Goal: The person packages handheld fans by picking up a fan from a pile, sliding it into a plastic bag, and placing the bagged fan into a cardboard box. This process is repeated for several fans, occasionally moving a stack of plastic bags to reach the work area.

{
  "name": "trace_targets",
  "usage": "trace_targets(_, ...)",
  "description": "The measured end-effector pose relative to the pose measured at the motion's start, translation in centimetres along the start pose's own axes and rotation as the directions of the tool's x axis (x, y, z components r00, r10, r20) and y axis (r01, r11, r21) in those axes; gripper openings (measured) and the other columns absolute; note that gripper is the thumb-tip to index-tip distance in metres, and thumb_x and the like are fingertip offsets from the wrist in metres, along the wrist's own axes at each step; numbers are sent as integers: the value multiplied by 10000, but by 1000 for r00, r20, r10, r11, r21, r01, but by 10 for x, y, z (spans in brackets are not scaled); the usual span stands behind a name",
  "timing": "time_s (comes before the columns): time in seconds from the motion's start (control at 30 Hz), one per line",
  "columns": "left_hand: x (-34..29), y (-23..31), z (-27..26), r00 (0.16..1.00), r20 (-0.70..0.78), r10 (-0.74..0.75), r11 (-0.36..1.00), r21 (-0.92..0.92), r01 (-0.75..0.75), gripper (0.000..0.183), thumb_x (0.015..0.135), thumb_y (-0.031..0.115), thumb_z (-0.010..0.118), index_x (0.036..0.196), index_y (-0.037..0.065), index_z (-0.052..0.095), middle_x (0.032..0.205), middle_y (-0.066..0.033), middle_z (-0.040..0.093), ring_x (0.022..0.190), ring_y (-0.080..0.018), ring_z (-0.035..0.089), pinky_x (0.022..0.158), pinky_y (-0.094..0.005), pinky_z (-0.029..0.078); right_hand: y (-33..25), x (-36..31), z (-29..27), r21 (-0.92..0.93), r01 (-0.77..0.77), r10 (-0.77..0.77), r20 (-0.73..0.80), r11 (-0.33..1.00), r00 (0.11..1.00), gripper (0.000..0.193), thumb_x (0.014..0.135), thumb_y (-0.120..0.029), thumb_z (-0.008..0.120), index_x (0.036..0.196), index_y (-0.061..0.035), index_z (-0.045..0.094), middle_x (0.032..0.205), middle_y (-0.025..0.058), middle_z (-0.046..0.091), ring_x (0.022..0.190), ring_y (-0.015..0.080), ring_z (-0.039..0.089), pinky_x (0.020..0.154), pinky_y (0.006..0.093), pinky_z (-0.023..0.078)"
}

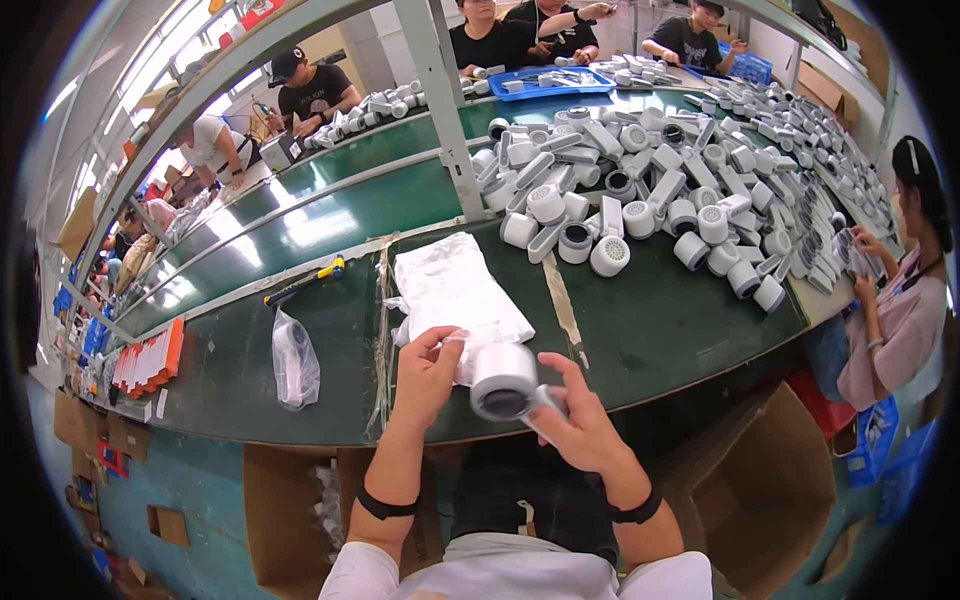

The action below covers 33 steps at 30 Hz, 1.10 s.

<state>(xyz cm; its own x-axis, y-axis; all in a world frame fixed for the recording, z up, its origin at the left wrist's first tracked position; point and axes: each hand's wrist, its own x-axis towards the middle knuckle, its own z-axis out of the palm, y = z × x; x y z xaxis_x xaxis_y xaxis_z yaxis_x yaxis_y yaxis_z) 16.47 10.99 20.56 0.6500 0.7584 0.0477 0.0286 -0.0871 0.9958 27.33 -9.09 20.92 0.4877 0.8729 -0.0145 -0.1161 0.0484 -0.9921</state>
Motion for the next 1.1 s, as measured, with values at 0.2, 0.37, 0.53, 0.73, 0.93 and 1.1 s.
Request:
trace_targets(0.2,0,15,-5,981,192,-31,996,-71,45,246,931,150,636,1112,-16,649,833,-59,692,731,-81,618,616,-214,466,-16,23,-4,-302,-175,245,215,937,945,916,938,-201,620,1552,-113,-55,806,76,643,594,97,562,541,248,465)
trace_targets(0.37,3,4,-26,970,238,42,999,24,-49,197,933,128,632,1080,1,665,857,-21,669,704,-67,594,612,-215,456,-4,37,0,-326,-178,239,157,928,958,589,951,-317,600,1475,-131,405,860,72,640,603,121,575,601,270,489)
trace_targets(0.53,-15,14,-7,932,99,349,907,214,-362,136,909,76,649,1021,11,690,877,-32,640,654,-88,583,620,-240,473,27,36,23,-335,-145,128,-73,931,989,599,942,-320,604,1464,-109,399,803,127,648,616,161,618,625,322,504)
trace_targets(0.73,-39,3,15,717,298,631,573,444,-689,162,829,23,697,987,54,713,884,-95,618,640,-217,624,571,-300,505,37,44,42,10,-73,73,-186,997,980,634,932,-175,587,1478,-54,290,967,142,672,716,192,654,647,354,525)
trace_targets(0.93,-63,-13,18,747,315,585,685,301,-663,212,795,4,725,1001,45,701,870,-105,648,710,-244,657,607,-304,519,56,57,41,69,294,-255,-341,953,905,542,934,-75,579,1412,4,337,1088,126,634,875,164,637,746,288,523)
trace_targets(1.1,-67,-19,-5,876,241,418,909,-113,-402,170,877,42,676,1043,19,646,959,-90,660,804,-185,663,725,-303,542,34,49,42,239,-18,65,-191,971,979,378,928,-59,597,1280,-16,467,1141,70,610,1021,133,597,874,267,489)
